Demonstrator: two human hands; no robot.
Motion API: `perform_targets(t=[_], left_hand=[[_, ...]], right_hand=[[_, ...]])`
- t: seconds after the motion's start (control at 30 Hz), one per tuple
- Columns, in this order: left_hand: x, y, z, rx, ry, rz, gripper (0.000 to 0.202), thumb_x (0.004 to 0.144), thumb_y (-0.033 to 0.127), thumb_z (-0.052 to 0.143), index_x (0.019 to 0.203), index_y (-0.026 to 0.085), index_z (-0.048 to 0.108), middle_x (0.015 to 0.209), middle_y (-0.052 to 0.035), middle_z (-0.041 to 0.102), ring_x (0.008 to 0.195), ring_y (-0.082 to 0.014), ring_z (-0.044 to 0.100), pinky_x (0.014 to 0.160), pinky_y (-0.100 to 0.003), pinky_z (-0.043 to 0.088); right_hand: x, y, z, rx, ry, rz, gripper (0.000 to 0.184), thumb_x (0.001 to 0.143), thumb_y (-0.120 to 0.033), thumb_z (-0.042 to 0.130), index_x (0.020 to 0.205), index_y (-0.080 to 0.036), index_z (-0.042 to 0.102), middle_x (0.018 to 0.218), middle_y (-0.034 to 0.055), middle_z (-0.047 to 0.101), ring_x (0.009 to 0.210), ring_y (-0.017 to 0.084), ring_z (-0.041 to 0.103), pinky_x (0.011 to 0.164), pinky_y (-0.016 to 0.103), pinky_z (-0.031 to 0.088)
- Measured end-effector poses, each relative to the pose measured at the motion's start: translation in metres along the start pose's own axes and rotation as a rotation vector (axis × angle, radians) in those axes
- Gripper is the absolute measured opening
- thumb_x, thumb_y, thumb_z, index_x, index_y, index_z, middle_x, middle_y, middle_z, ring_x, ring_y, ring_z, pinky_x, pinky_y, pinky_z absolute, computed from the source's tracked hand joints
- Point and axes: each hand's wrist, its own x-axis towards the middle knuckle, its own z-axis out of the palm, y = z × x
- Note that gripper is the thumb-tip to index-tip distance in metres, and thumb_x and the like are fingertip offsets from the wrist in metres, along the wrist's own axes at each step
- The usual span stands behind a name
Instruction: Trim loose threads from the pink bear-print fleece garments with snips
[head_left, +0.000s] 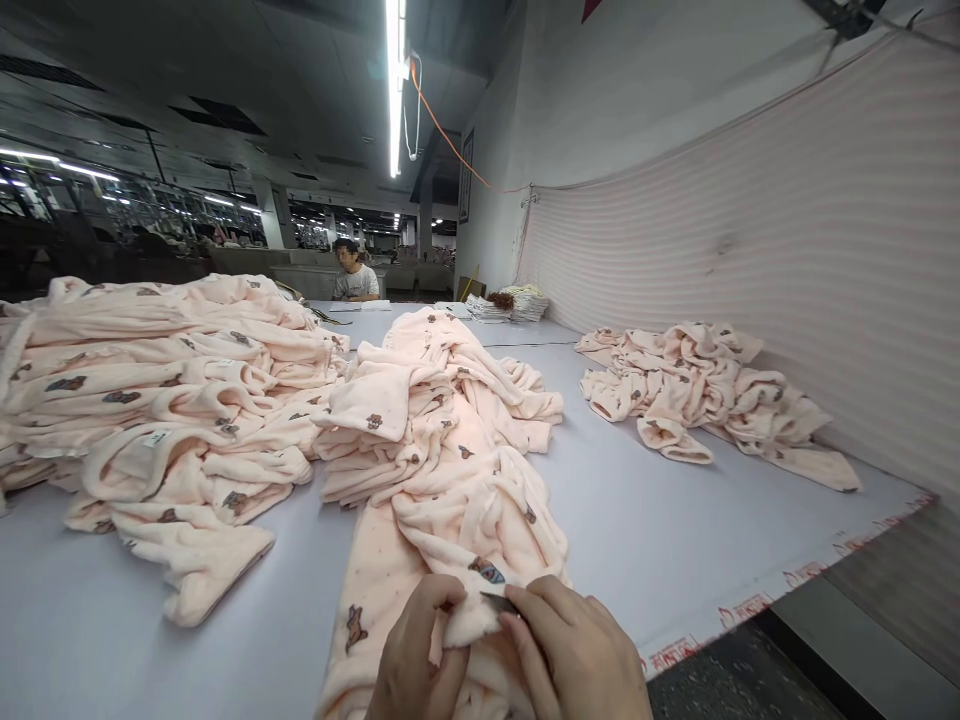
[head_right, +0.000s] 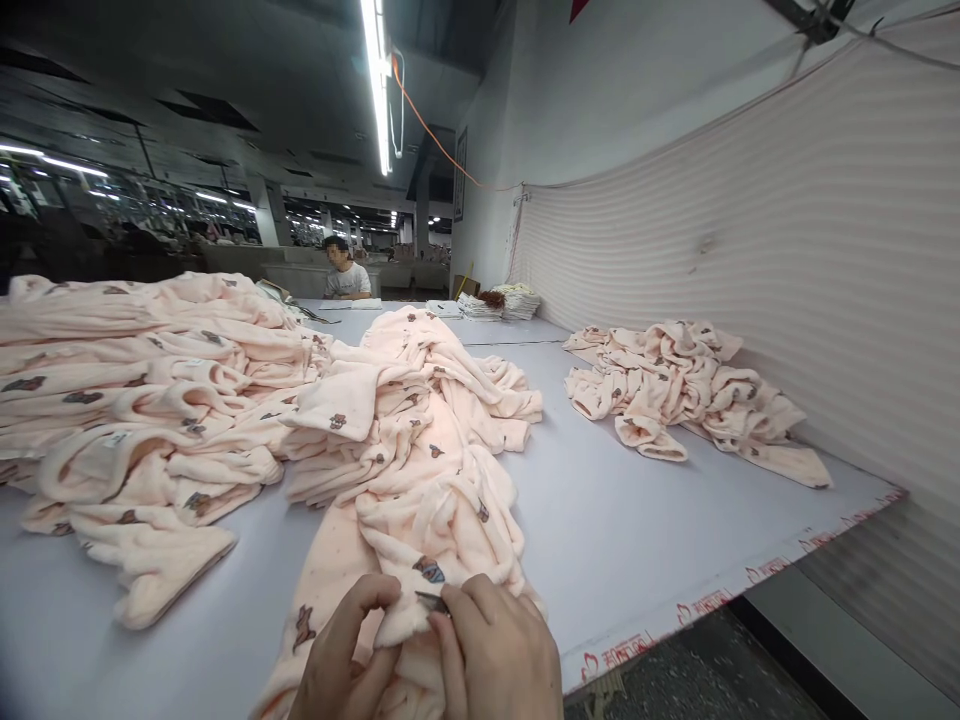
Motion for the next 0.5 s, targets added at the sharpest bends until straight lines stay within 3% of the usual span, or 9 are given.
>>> perform_targets(t=[0.1, 0.2, 0.3, 0.4, 0.5], left_hand=[[0.005, 0.008, -0.001, -0.208, 0.004, -0.223, 0.018, 0.082, 0.016, 0.048, 0.098, 0.024, 0.053, 0.089, -0.0010, 0.063, 0.080, -0.0169, 0.063, 0.073, -0.027, 0.051], [0.013, 0.011, -0.003, -0.351, -0.083, -0.464, 0.014, 0.083, 0.029, 0.054, 0.094, 0.022, 0.058, 0.093, -0.0038, 0.066, 0.081, -0.0201, 0.064, 0.072, -0.029, 0.051], [0.018, 0.009, -0.004, -0.396, -0.153, -0.575, 0.023, 0.084, 0.040, 0.055, 0.088, 0.020, 0.065, 0.093, -0.0064, 0.069, 0.087, -0.0241, 0.063, 0.080, -0.035, 0.049], [0.020, 0.008, 0.000, -0.814, -0.141, -0.786, 0.030, 0.084, 0.043, 0.057, 0.098, 0.018, 0.067, 0.094, -0.0084, 0.073, 0.091, -0.0259, 0.066, 0.083, -0.038, 0.051], [0.022, 0.011, 0.002, -1.178, -0.030, -1.028, 0.033, 0.083, 0.035, 0.062, 0.109, 0.015, 0.062, 0.093, -0.0118, 0.075, 0.093, -0.0278, 0.069, 0.079, -0.040, 0.056]], right_hand=[[-0.007, 0.005, 0.012, 0.008, -0.006, 0.133, 0.019, 0.087, -0.030, 0.051, 0.104, -0.028, 0.060, 0.085, 0.0021, 0.066, 0.070, 0.021, 0.064, 0.060, 0.028, 0.042], [-0.008, 0.009, 0.028, -0.002, -0.014, 0.240, 0.027, 0.079, -0.017, 0.047, 0.102, -0.027, 0.058, 0.085, 0.0020, 0.066, 0.069, 0.022, 0.063, 0.060, 0.030, 0.042], [0.003, 0.011, 0.039, 0.025, 0.005, 0.307, 0.026, 0.077, -0.010, 0.041, 0.092, -0.025, 0.057, 0.083, 0.0014, 0.067, 0.071, 0.023, 0.064, 0.061, 0.030, 0.042], [0.016, 0.011, 0.041, 0.154, 0.003, 0.377, 0.022, 0.076, -0.010, 0.044, 0.087, -0.024, 0.057, 0.083, -0.0004, 0.069, 0.076, 0.022, 0.066, 0.062, 0.028, 0.043], [0.013, 0.013, 0.035, 0.377, -0.063, 0.385, 0.020, 0.076, -0.012, 0.053, 0.088, -0.026, 0.062, 0.091, -0.0020, 0.069, 0.085, 0.019, 0.066, 0.070, 0.025, 0.048]])
